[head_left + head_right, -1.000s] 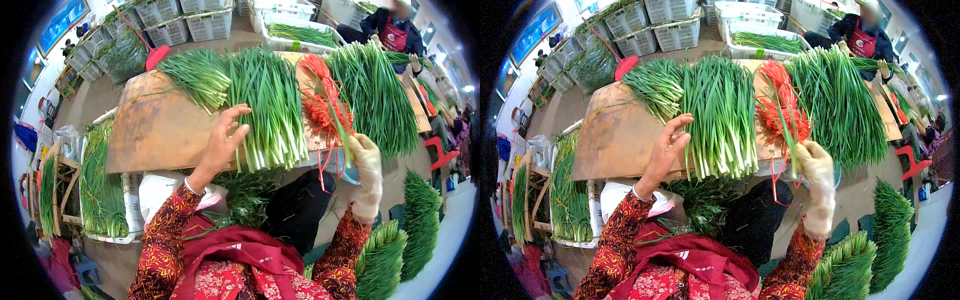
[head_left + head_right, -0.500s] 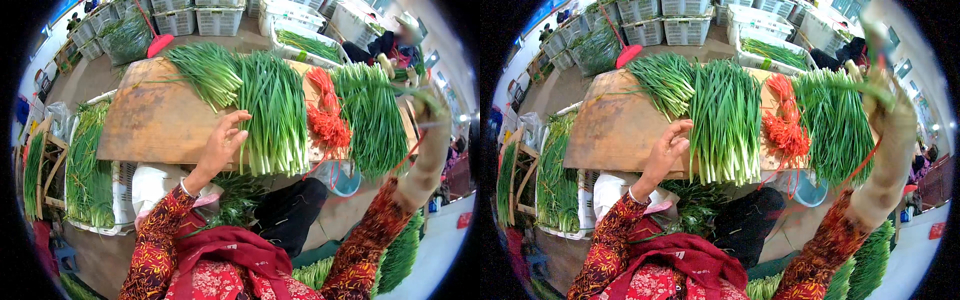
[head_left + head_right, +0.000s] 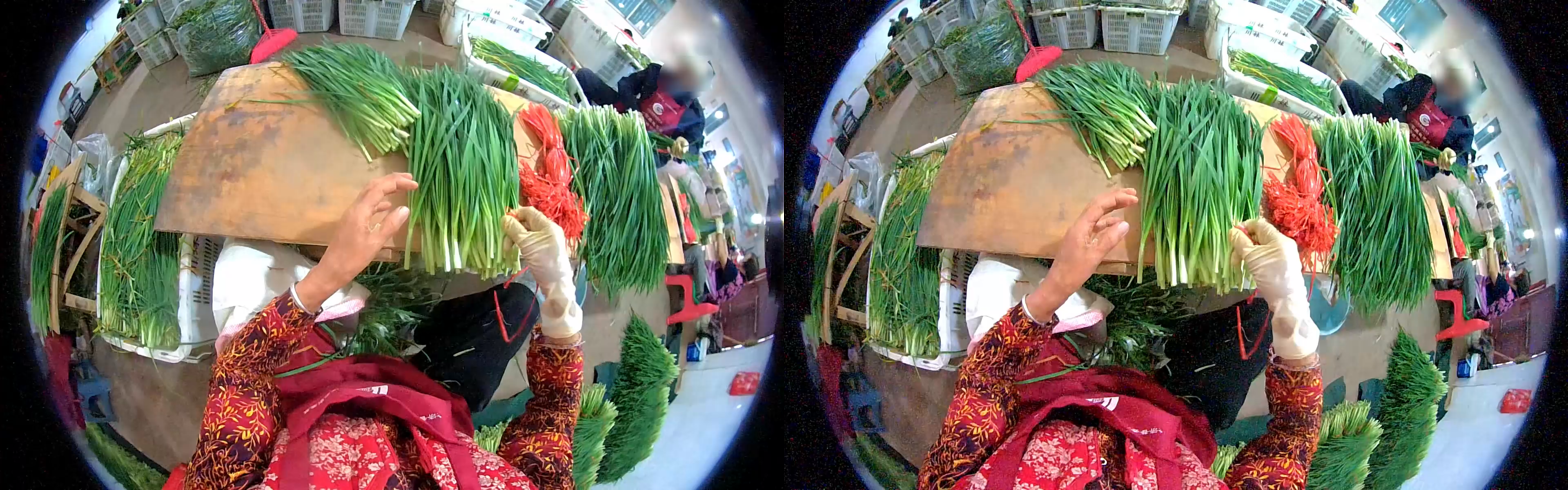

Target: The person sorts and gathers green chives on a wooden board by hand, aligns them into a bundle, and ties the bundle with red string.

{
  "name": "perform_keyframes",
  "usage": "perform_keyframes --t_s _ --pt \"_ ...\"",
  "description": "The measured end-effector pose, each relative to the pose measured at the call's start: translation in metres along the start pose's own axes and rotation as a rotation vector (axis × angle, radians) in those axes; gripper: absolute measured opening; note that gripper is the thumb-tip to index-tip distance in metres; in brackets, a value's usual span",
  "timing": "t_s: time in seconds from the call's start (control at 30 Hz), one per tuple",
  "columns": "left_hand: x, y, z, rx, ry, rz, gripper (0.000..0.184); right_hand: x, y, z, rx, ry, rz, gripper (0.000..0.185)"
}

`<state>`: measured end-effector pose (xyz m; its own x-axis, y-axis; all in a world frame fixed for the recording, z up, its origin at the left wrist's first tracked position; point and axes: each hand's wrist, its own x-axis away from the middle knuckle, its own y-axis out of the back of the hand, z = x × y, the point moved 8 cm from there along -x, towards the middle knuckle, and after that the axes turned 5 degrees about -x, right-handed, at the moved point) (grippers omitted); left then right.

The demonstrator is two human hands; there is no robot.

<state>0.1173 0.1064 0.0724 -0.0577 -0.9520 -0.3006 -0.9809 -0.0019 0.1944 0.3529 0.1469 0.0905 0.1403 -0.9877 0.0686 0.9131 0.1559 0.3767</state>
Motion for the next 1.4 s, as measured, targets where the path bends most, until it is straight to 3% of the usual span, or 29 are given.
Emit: perform_keyframes --t_s 0.1,0.23,0.33,0.57,0.73,0.83,0.9,1.0,1.17,1.3,1.37,1.4 --pt "-0.002 -0.006 -0.004 0.017 0.002 0.014 0.03 0.013 0.007 0.008 0.129 -0.095 -0.019 0.02" --pt "-0.001 -0.014 0.008 0.012 0.026 0.047 0.033 0.025 0.048 0.01 -0.065 0.036 -0.084 0.027" --pt "0.006 -0.015 0.031 0.183 0.152 -0.016 0.039 0.021 0.071 -0.024 -0.226 0.022 -0.103 0.029" --pt "0.003 -0.023 0.058 0.358 0.321 -0.084 0.053 -0.012 0.067 -0.073 -0.025 0.03 -0.138 0.031" --pt "0.002 -0.034 0.07 0.438 0.365 -0.141 0.061 -0.048 0.056 -0.101 -0.091 -0.055 -0.179 0.033" --pt "-0.014 -0.045 0.071 0.44 0.383 -0.177 0.063 -0.069 0.04 -0.111 -0.291 -0.127 -0.131 0.04" --pt "-0.024 -0.054 0.074 0.418 0.369 -0.133 0.071 -0.081 0.034 -0.118 -0.135 -0.191 -0.107 0.048" --pt "-0.032 -0.068 0.083 0.308 0.372 -0.077 0.085 -0.07 0.018 -0.1 -0.273 -0.193 -0.17 0.061" --pt "-0.031 -0.077 0.068 0.266 0.247 -0.088 0.063 -0.059 0.013 -0.071 0.225 -0.059 -0.224 0.046" --pt "-0.019 -0.073 0.062 0.282 0.328 -0.071 0.059 -0.037 0.003 -0.064 0.307 -0.126 -0.219 0.042" --pt "-0.004 -0.069 0.055 0.268 0.323 -0.059 0.057 -0.02 -0.002 -0.056 0.371 0.029 -0.255 0.04" --pt "0.006 -0.066 0.053 0.259 0.333 -0.072 0.057 -0.009 -0.008 -0.057 0.351 -0.045 -0.186 0.039"
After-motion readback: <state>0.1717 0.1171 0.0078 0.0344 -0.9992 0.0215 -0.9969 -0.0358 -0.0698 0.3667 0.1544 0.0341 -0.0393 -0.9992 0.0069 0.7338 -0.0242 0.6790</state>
